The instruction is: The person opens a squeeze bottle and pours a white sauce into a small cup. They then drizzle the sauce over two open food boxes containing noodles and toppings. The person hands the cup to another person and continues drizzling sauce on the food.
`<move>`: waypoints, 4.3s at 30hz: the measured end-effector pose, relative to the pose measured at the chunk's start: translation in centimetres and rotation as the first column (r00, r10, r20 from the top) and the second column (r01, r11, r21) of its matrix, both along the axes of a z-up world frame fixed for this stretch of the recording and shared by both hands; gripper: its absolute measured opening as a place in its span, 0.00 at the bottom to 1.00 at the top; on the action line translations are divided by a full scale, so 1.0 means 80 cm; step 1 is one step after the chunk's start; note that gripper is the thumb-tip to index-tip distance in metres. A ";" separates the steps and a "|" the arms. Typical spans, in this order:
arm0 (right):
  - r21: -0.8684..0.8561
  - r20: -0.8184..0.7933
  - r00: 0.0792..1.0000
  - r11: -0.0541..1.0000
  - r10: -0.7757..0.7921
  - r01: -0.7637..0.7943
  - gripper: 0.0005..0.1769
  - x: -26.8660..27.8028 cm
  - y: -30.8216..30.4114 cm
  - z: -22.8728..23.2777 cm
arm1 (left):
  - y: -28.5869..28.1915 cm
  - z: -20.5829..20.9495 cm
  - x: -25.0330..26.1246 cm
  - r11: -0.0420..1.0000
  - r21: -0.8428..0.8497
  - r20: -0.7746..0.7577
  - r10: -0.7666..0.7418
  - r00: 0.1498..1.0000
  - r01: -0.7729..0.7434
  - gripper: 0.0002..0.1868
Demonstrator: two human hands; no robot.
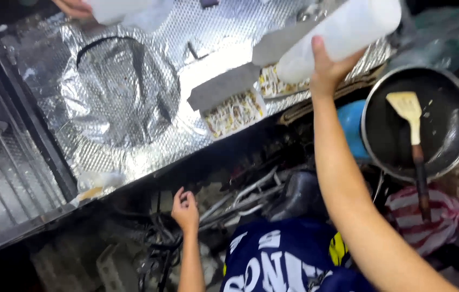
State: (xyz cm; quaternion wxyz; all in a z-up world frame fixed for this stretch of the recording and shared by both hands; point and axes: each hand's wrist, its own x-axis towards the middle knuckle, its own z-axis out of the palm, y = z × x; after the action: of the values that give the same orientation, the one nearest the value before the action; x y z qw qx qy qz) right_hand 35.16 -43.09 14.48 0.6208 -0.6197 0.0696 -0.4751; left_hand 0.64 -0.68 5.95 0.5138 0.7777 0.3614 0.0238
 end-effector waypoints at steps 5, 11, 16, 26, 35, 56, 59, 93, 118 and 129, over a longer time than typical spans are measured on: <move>-0.044 -0.055 0.996 0.997 0.066 -0.069 0.50 -0.018 0.021 0.024 | -0.001 0.031 0.006 0.999 -0.044 -0.101 -0.009 0.995 0.004 0.19; -0.067 -0.092 0.996 0.998 -0.005 -0.001 0.53 -0.021 0.004 0.015 | 0.000 0.022 0.000 1.000 -0.024 -0.061 -0.013 0.998 0.012 0.18; -0.127 -0.048 0.998 0.991 -0.050 0.043 0.54 -0.017 -0.028 0.006 | 0.001 0.020 -0.001 1.000 -0.003 -0.033 -0.028 0.999 0.028 0.19; -0.199 -0.193 0.950 0.958 -0.247 0.208 0.65 -0.002 -0.076 0.001 | 0.002 0.016 -0.003 0.999 -0.023 -0.029 -0.030 0.999 0.030 0.19; -0.212 0.148 0.975 0.968 0.167 -0.134 0.67 -0.066 -0.009 0.135 | 0.004 0.011 -0.003 1.000 -0.012 -0.005 -0.008 1.000 0.007 0.18; -0.226 -0.262 0.886 0.869 0.382 -0.441 0.54 -0.104 0.201 0.111 | 0.002 -0.018 -0.005 1.000 0.026 0.070 0.004 0.998 -0.006 0.18; -0.016 -0.127 0.850 0.856 0.511 -0.517 0.42 -0.101 0.214 0.107 | 0.007 -0.003 -0.009 0.997 0.062 -0.002 -0.039 0.999 0.039 0.20; -0.080 -0.118 0.961 0.962 0.250 -0.260 0.43 -0.081 0.119 0.050 | 0.004 0.002 -0.007 0.995 0.070 0.070 -0.072 0.995 0.067 0.18; 0.167 -0.314 0.882 0.934 0.353 -0.314 0.49 -0.080 0.241 0.054 | 0.003 -0.003 -0.007 0.999 0.041 0.065 -0.023 0.998 0.020 0.18; 0.111 -0.198 0.941 0.960 0.275 -0.257 0.49 -0.066 0.187 0.030 | 0.002 0.006 -0.004 0.999 0.020 0.049 -0.037 0.998 0.036 0.18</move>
State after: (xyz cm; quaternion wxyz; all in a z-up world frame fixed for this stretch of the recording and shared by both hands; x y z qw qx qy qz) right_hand 29.85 -28.17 16.91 0.6939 -0.6437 0.0707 -0.3149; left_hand 0.30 -0.49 6.46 0.5156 0.7881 0.3342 0.0368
